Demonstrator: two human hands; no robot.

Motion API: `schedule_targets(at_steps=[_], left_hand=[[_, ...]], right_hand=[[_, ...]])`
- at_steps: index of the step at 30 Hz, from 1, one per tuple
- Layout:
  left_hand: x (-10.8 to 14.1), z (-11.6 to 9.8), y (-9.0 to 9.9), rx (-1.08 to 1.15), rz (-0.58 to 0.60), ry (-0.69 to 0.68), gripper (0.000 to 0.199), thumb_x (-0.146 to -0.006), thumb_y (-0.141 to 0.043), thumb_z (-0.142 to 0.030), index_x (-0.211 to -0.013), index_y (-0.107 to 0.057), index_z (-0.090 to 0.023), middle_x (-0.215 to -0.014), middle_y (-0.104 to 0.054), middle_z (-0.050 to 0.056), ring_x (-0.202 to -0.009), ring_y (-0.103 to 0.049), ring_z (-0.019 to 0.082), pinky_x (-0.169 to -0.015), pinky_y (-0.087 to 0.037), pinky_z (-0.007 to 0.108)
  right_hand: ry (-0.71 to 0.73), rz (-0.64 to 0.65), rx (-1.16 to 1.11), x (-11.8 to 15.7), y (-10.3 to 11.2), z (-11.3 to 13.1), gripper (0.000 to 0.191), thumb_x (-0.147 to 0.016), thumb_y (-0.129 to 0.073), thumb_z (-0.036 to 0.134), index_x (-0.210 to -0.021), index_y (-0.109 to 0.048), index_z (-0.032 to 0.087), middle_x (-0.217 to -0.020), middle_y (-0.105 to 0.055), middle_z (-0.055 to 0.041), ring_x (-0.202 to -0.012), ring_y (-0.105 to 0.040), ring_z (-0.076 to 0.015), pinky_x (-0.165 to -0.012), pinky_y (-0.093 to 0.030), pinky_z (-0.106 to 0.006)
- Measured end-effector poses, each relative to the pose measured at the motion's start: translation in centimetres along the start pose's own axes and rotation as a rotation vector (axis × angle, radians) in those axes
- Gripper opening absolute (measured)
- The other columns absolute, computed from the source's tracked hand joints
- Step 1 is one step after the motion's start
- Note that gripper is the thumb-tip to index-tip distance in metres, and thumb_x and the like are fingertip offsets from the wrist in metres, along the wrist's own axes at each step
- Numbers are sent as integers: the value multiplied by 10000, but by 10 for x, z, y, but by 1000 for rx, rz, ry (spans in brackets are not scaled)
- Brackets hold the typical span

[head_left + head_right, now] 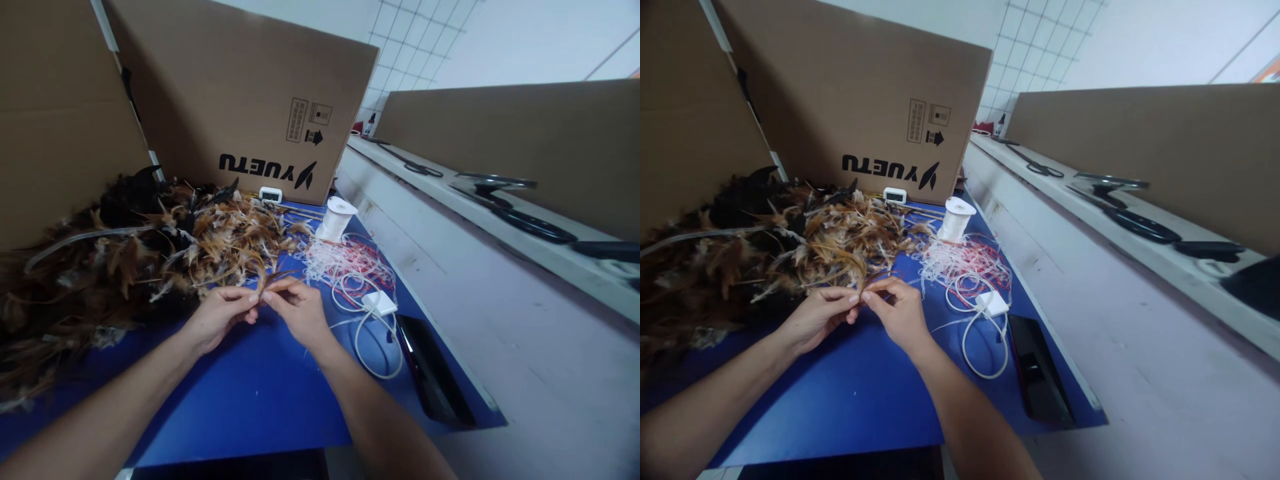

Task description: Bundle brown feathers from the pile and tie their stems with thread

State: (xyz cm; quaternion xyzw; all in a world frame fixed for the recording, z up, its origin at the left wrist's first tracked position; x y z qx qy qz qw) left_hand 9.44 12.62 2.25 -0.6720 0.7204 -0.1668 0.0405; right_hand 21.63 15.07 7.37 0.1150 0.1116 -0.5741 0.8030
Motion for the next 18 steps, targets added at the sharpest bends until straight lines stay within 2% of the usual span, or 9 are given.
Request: schedule_targets(at_steps=[12,18], left_hand=[[0,-1,2,-102,-21,-36,157,-704,-749,-290,-709,-729,-135,-566,-637,10,-537,-549,83,-574,-443,196],[-1,-4,1,-112,-5,-75,145,-719,-737,-285,-715,-724,-140,-578,-639,5,-545,-546,82,-587,-441,194]], right_hand=[[188,-15,229,2,-1,25,70,-805,-640,226,-782,-706,224,-787,-705,-28,-765,-644,-162,-714,-488,-283],[264,-9,301,5,-3,32,93,-839,-605,236,-809,-693,227,-809,-697,-32,-804,-646,-163,-780,-489,-291]])
Point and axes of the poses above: each hand's wrist, its own x-axis away from the middle knuckle, its own y-axis out of the back of the hand, z = x × y, the point moved 10 cm from there along -x, towards the middle knuckle
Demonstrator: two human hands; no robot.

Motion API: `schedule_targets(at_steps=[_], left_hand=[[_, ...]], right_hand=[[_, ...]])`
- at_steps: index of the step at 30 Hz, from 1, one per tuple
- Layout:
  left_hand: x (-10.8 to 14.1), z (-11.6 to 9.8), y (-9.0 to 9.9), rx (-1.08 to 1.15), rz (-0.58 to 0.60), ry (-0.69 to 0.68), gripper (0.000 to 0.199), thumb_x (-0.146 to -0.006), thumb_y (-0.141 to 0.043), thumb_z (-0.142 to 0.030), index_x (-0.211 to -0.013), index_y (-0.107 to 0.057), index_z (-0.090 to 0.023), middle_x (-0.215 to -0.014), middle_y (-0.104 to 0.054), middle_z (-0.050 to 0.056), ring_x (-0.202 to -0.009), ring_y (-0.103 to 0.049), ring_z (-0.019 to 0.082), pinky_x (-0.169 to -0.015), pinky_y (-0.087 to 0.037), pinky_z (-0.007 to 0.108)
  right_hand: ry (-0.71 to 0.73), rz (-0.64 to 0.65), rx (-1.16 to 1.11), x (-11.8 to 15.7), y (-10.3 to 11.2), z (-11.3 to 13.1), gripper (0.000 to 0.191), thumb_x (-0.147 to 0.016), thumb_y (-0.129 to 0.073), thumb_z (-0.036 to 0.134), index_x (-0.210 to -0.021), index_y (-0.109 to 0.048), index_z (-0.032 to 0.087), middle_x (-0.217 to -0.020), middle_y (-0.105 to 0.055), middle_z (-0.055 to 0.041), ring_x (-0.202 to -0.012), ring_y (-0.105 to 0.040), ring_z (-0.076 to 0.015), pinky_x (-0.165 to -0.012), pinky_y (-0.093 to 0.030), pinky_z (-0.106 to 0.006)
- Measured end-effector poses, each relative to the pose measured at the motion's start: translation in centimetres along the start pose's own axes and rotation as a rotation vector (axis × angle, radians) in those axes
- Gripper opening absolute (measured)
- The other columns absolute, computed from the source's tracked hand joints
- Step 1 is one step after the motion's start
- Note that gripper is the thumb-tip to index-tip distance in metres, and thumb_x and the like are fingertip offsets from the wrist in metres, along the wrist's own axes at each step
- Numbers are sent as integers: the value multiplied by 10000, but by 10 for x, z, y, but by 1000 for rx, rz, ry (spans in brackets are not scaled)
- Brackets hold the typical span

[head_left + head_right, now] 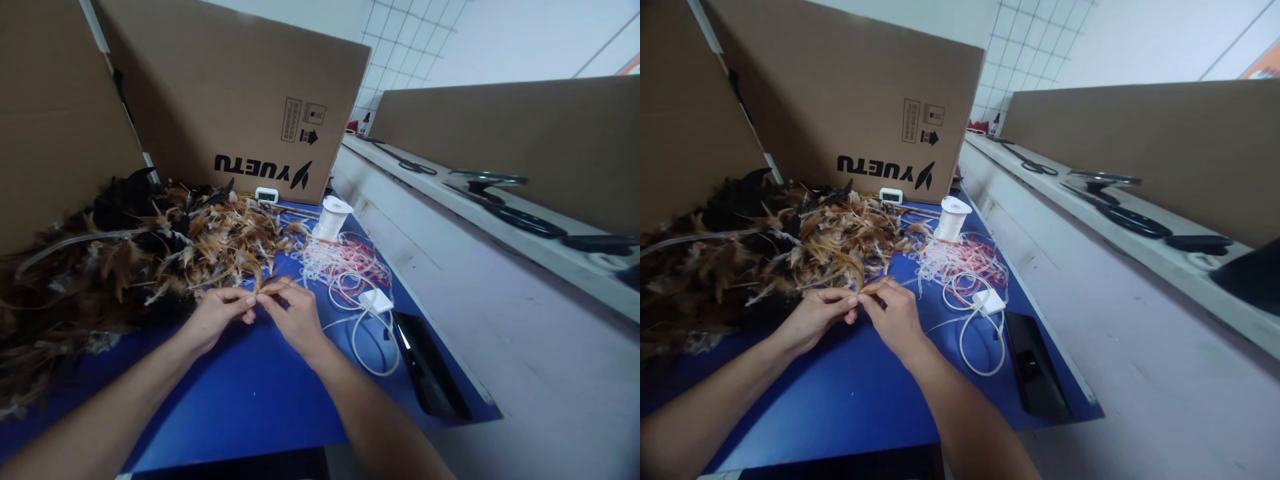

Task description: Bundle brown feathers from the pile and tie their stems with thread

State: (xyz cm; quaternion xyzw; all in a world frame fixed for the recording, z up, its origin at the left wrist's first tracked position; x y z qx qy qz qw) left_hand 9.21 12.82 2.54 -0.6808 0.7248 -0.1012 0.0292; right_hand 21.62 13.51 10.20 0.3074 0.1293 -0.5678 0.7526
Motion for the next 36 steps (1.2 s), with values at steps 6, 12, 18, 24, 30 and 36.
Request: schedule_targets(at_steps=[6,12,18,24,30,36], left_hand=[[-2,2,1,49,1,21,160,-706,-747,-296,-718,-720,-139,-571,-633,3,-537,-546,80,-591,-447,195],[-1,-12,8,93,-17,-27,210,-685,-767,-309,-607,-686,-132,-553,-618,9,-557,-540,72,-602,-439,167],[1,-36,29,213,-92,-153,244,-632,-809,-323,-571,-670,-131,-525,-596,5,-525,-505,57,-515,-401,140],[5,-47,33,289,-126,-190,242,-606,-825,-308,-589,-674,-121,-528,-594,9,-494,-499,59,-458,-385,145],[5,-50,31,311,-119,-205,234,-616,-819,-311,-608,-681,-123,-552,-605,7,-499,-508,50,-469,-393,136],[2,-47,34,285,-114,-219,208,-670,-783,-313,-648,-695,-126,-544,-591,0,-534,-526,55,-515,-416,134]], right_hand=[[14,-53,37,-3,16,7,98,-830,-629,286,-811,-681,205,-811,-679,-30,-737,-617,-139,-687,-473,-257],[-81,-255,31,-7,51,-15,171,-859,-567,321,-810,-669,193,-722,-643,-5,-657,-589,-132,-640,-462,-258],[-136,-157,260,-10,44,-45,134,-826,-554,214,-894,-668,195,-809,-667,-19,-715,-615,-144,-678,-482,-256],[-252,80,577,-19,11,-75,146,-800,-556,163,-874,-678,193,-847,-678,-31,-761,-622,-146,-762,-468,-257],[-410,154,727,-49,-16,-96,116,-763,-632,277,-796,-690,182,-889,-700,-104,-868,-648,-223,-770,-460,-309],[-545,164,716,-62,-17,-114,104,-758,-594,158,-680,-664,153,-820,-713,-159,-861,-673,-266,-748,-465,-335]])
Point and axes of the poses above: each hand's wrist, its own x-axis away from the middle knuckle, its own y-axis out of the back of the hand, z = x × y, the point moved 10 cm from there along -x, towards the middle knuckle
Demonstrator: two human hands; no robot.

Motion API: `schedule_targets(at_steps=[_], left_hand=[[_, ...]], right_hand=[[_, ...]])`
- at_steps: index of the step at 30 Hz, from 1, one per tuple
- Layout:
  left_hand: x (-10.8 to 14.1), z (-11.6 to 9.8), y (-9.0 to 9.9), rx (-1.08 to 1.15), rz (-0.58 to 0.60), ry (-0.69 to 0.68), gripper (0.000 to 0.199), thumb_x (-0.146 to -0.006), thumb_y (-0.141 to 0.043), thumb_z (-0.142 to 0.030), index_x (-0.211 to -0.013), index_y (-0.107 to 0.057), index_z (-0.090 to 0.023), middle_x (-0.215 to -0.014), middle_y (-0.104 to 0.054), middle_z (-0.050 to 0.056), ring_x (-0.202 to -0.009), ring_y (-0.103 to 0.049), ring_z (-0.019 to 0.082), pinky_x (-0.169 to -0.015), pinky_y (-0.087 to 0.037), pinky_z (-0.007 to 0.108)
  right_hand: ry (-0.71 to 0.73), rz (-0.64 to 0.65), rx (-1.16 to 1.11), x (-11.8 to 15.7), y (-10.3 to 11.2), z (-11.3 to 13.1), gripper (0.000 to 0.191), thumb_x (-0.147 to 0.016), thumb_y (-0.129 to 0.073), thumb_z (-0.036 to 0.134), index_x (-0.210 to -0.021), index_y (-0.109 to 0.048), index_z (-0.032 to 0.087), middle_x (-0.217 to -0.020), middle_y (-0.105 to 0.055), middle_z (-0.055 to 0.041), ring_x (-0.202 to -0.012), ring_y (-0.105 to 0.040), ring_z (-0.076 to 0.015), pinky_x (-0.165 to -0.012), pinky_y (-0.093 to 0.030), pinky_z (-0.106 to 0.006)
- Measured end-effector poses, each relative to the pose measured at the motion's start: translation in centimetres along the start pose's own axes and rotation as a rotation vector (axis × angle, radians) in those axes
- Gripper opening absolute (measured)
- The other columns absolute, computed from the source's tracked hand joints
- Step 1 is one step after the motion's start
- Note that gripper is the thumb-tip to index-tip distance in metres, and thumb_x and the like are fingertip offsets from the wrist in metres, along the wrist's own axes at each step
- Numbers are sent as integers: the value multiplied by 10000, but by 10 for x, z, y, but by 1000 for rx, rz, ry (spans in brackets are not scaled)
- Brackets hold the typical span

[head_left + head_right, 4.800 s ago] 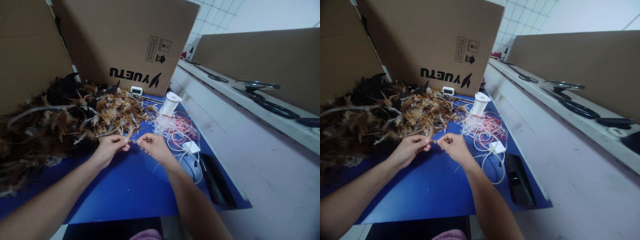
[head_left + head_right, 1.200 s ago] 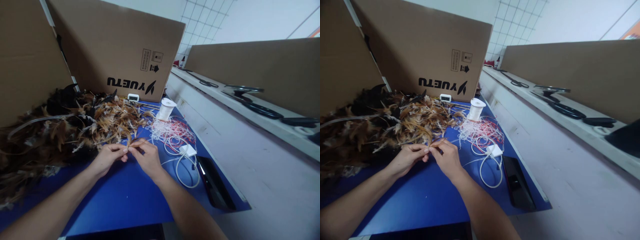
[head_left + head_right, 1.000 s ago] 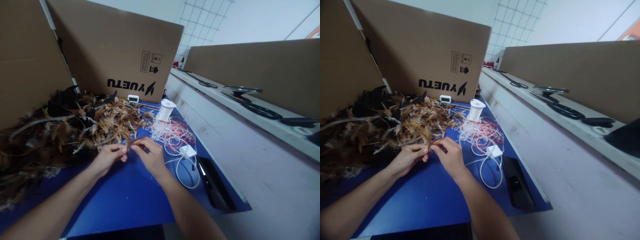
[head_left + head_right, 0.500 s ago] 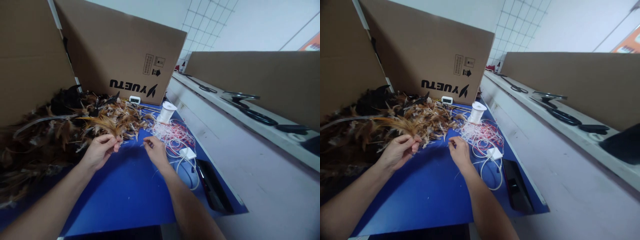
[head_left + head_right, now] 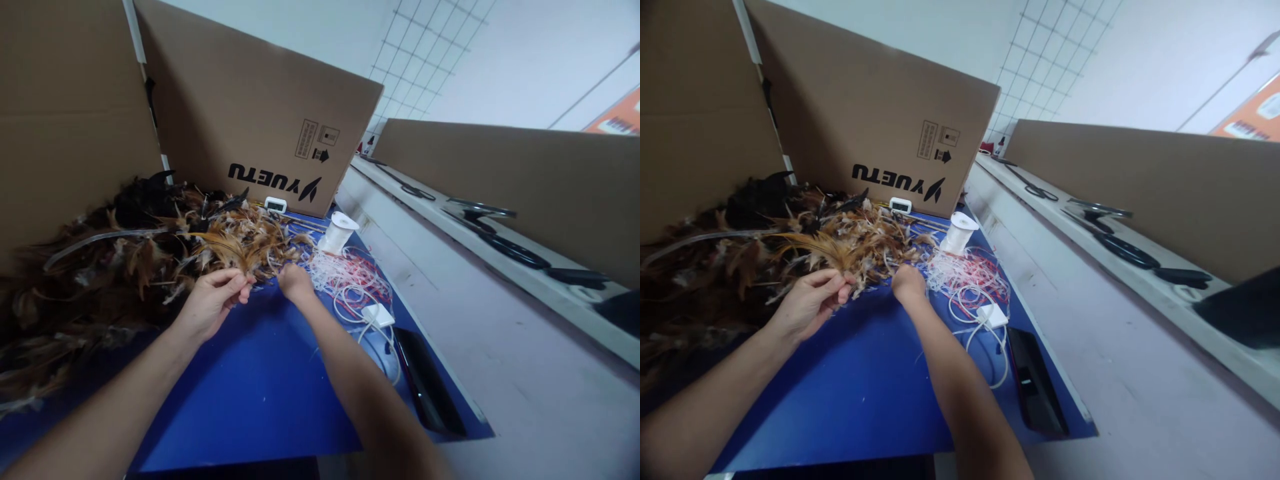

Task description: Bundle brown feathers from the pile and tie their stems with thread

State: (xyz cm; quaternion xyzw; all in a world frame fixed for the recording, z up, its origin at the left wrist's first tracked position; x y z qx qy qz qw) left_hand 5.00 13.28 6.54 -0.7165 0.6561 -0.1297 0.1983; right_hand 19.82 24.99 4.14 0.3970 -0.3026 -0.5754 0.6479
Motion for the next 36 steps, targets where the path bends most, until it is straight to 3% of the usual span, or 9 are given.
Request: schedule_targets(at_steps=[5,9,13,17,20,22,27,31,36], left_hand=[[1,-1,1,-8,-19,7,212,-659,-790,-315,-664,-701,-123,-554,-598,4,-528,-522,58,-507,-414,139],[0,0,3,-13,-40,15,217,-648,-796,-317,-689,-710,-122,-557,-600,5,-527,-523,61,-499,-413,142],[-1,-1,5,-18,-48,2,191,-656,-794,-295,-668,-704,-127,-544,-590,2,-523,-514,60,-492,-408,140],[-1,0,7,-27,-54,4,176,-669,-786,-280,-665,-705,-124,-551,-591,4,-516,-503,57,-488,-411,144],[-2,-1,8,-11,-64,-7,177,-654,-797,-274,-672,-707,-123,-576,-604,7,-531,-515,57,-512,-426,144],[-3,-2,8,-2,-64,-8,176,-646,-801,-271,-683,-710,-126,-574,-602,5,-534,-521,58,-520,-430,144],[-2,-1,9,-3,-80,-7,171,-632,-806,-259,-643,-698,-127,-609,-620,15,-530,-518,60,-522,-433,160],[-1,0,8,-20,-73,0,167,-654,-791,-265,-652,-695,-128,-578,-605,10,-523,-514,65,-525,-429,172],[0,-1,7,-24,-83,-1,190,-632,-804,-274,-643,-686,-125,-575,-607,13,-520,-510,69,-511,-422,177]], right_hand=[[15,-8,-207,-6,16,-19,156,-796,-552,214,-651,-600,183,-677,-701,-56,-642,-670,-170,-597,-474,-249],[50,-28,-406,-4,25,-28,50,-776,-551,199,-742,-585,185,-672,-690,-7,-564,-649,-122,-517,-460,-198],[119,5,-532,10,24,-20,73,-732,-602,206,-796,-598,172,-623,-658,11,-559,-638,-129,-529,-470,-211],[242,142,-563,34,16,1,76,-674,-672,186,-746,-653,167,-605,-650,24,-570,-616,-123,-581,-470,-222],[380,271,-436,50,9,19,66,-704,-688,241,-740,-700,187,-666,-684,19,-641,-621,-125,-633,-456,-223],[417,249,-258,49,10,23,98,-778,-624,241,-799,-712,205,-739,-707,16,-701,-630,-122,-679,-451,-217],[307,85,-19,20,17,17,230,-797,-519,100,-895,-695,211,-893,-715,-29,-825,-635,-154,-760,-435,-245],[250,121,88,0,1,19,122,-787,-578,185,-815,-692,215,-886,-714,-44,-839,-640,-175,-734,-427,-245],[174,184,195,-10,-15,16,121,-783,-589,192,-850,-689,186,-919,-716,-98,-861,-652,-205,-703,-424,-255]])
Point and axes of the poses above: each hand's wrist, its own x-axis away from the middle knuckle, its own y-axis out of the back of the hand, z = x × y, the point moved 10 cm from there along -x, towards the middle knuckle
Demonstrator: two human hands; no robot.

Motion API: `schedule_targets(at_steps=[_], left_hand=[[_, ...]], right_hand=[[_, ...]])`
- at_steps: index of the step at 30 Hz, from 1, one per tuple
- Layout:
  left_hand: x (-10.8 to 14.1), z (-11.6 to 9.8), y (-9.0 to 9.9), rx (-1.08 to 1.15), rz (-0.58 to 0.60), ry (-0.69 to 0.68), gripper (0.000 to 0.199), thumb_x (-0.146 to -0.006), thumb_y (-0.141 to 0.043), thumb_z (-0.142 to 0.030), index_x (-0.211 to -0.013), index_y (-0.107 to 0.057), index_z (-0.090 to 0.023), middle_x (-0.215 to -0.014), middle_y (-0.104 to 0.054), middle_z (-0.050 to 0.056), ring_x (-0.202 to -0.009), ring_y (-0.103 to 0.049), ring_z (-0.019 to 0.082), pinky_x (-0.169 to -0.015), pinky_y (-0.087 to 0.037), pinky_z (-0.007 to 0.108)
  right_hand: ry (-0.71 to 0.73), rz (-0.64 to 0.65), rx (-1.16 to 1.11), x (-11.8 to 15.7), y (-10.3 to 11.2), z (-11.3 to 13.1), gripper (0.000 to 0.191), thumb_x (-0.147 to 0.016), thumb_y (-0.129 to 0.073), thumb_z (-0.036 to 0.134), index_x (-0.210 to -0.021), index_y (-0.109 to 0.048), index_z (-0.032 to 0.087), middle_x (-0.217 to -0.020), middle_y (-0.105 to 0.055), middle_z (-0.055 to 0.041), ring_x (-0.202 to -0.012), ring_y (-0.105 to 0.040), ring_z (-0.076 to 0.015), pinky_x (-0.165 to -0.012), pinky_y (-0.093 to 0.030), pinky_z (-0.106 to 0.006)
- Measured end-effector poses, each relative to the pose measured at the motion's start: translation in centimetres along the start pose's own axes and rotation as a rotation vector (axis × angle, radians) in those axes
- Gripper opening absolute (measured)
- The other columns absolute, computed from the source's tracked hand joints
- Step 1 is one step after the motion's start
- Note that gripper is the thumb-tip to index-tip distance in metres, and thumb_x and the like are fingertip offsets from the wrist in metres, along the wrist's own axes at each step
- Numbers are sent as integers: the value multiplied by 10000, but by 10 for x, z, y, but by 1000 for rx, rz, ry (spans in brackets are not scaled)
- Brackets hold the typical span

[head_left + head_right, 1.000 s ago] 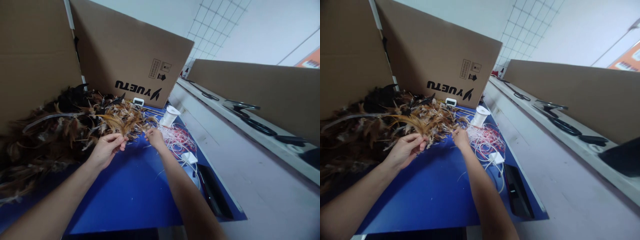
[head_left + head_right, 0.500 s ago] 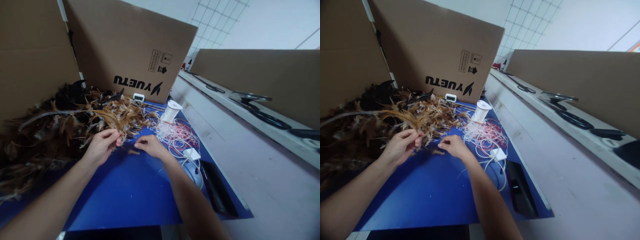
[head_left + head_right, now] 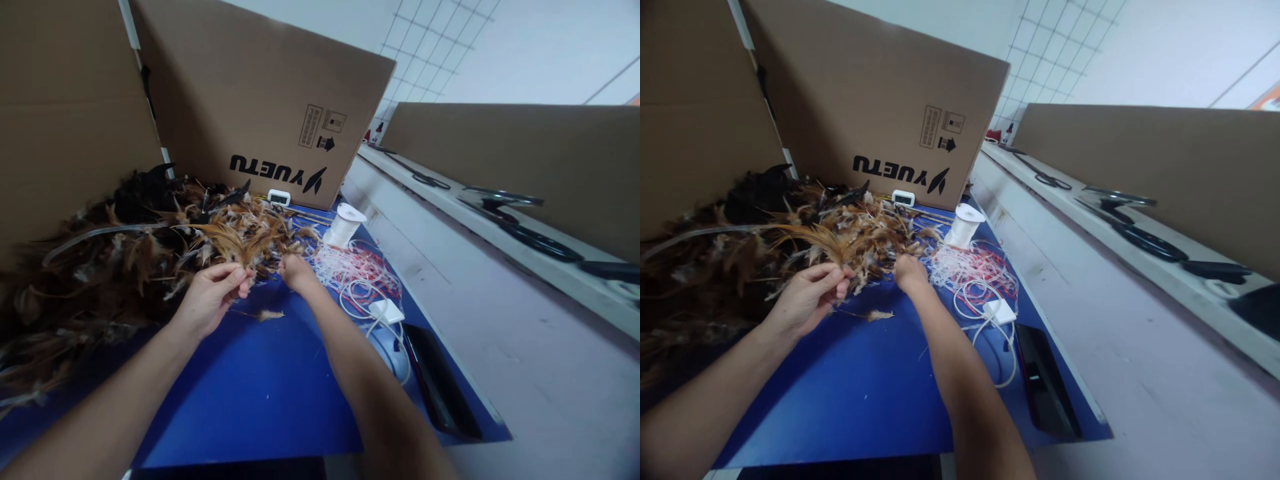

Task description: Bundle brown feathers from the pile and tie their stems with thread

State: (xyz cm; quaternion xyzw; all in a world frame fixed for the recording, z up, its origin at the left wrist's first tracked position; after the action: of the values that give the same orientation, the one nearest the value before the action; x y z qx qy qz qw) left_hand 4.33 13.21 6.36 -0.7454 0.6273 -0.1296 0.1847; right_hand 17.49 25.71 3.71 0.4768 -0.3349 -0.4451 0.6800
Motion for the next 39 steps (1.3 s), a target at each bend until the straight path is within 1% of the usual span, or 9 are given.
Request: schedule_targets(at_steps=[3,9,14,19,24,29,32,34,39], left_hand=[[1,-1,-1,2,-3,8,211,-621,-810,-291,-647,-689,-121,-551,-601,14,-516,-510,75,-502,-420,179],[1,-1,-2,7,0,15,219,-615,-814,-298,-660,-697,-119,-523,-588,5,-510,-511,73,-504,-421,174],[1,-1,-2,8,-4,8,196,-611,-814,-278,-660,-704,-123,-564,-614,16,-509,-516,72,-511,-433,183],[1,1,-5,4,14,15,187,-616,-812,-276,-662,-708,-129,-558,-607,10,-511,-514,75,-511,-437,183],[2,5,-7,-29,44,18,169,-665,-781,-273,-633,-689,-135,-540,-591,4,-553,-533,83,-556,-444,177],[2,8,-7,-46,54,24,168,-673,-773,-285,-659,-699,-135,-527,-582,7,-572,-540,99,-585,-452,195],[2,12,-8,-57,69,37,163,-679,-768,-282,-660,-700,-135,-541,-593,12,-566,-531,94,-581,-447,191],[2,14,-8,-64,76,43,159,-685,-763,-277,-648,-693,-139,-550,-598,11,-561,-529,91,-579,-442,189],[5,18,-12,-105,103,54,193,-714,-742,-279,-597,-667,-145,-539,-579,9,-633,-560,102,-617,-438,175]], right_hand=[[-11,30,30,-2,-3,-3,119,-791,-583,197,-835,-689,164,-918,-719,-124,-862,-661,-221,-688,-425,-258],[22,30,37,-4,-4,-3,142,-808,-567,187,-901,-674,179,-972,-713,-103,-907,-659,-204,-727,-428,-243],[21,36,14,-5,-2,1,110,-760,-592,128,-828,-679,130,-957,-708,-168,-901,-659,-251,-730,-444,-276],[70,-34,-109,7,24,-2,142,-734,-559,43,-728,-660,142,-793,-714,-97,-800,-663,-192,-689,-442,-233],[112,-159,-276,31,59,-10,99,-760,-573,111,-785,-654,161,-674,-678,-20,-679,-645,-141,-633,-454,-220],[134,-241,-522,57,75,-17,176,-731,-619,155,-900,-670,151,-645,-656,-2,-584,-614,-123,-562,-472,-235],[103,-217,-823,69,68,-21,219,-661,-691,194,-877,-680,163,-624,-636,10,-535,-591,-122,-478,-458,-237],[55,-190,-981,76,59,-23,180,-645,-706,226,-814,-675,173,-610,-630,12,-521,-592,-123,-430,-438,-224],[-22,-91,-1256,90,36,-20,178,-625,-731,287,-728,-646,169,-636,-669,-19,-583,-649,-156,-413,-425,-209]])
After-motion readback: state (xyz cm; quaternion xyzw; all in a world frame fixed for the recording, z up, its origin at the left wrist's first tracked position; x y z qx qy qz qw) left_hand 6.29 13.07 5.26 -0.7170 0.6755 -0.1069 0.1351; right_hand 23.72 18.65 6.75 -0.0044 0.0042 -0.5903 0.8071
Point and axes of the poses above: each hand's wrist, its own x-axis away from the middle knuckle, its own y-axis out of the back of the hand, z = x × y, the point moved 10 cm from there along -x, towards the middle knuckle
